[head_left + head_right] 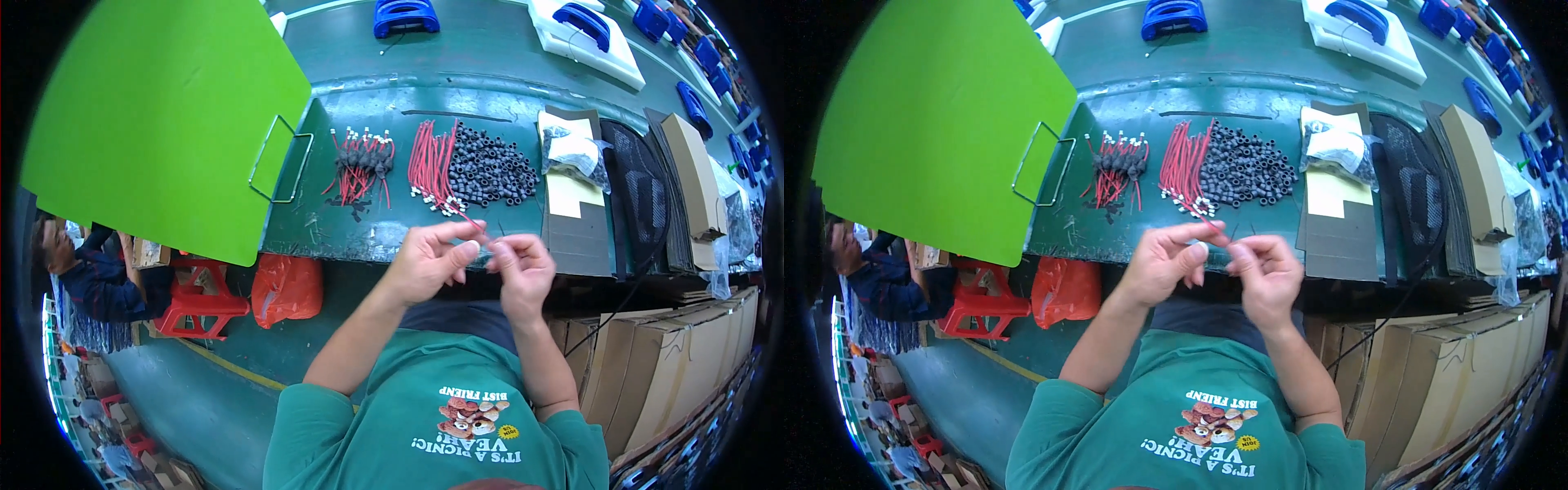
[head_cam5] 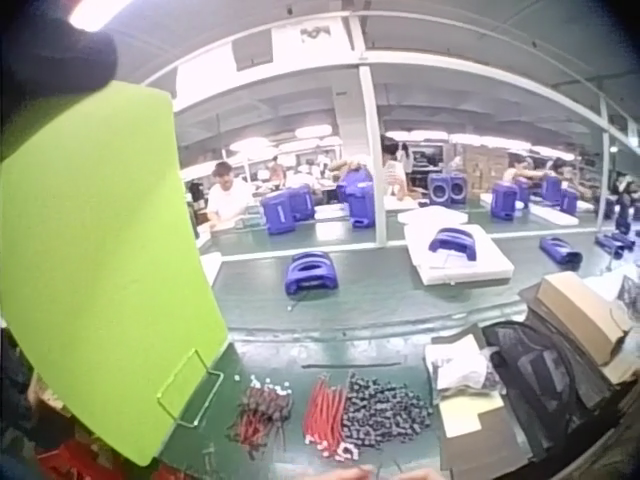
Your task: The person assembles electronic components by hand, attaching connectors to wires at a workstation.
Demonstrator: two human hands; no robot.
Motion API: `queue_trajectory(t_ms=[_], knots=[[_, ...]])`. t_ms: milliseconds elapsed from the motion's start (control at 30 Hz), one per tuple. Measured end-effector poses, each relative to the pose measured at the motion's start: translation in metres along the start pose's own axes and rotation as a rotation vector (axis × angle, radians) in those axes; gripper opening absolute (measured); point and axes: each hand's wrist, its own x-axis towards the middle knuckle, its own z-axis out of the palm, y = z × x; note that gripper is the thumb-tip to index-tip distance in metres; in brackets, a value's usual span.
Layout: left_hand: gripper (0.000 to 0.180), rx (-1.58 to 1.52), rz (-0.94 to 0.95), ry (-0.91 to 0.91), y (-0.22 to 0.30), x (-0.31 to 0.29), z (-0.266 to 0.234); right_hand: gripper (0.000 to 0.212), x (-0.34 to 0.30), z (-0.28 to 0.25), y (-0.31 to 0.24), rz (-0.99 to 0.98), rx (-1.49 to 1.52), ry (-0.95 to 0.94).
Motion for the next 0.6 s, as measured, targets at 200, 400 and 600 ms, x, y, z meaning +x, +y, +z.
queue_trajectory(t_ms=[200, 400, 600], knots=[[0.017, 0.184, 0.072, -0.080, -0.023, 0.005, 0.019, 0.013, -0.011, -0.015, 0.000, -0.211, -0.181, -0.065], [0.012, 0.516, 0.171, -0.457, -0.019, 0.010, 0.043, 0.022, -0.003, -0.041, -0.022, 0.192, 0.044, 0.052], [0.008, 0.965, 0.606, 0.025, -0.031, 0.063, 0.036, 0.014, -0.001, -0.056, -0.031, 0.112, 0.177, 0.146]])
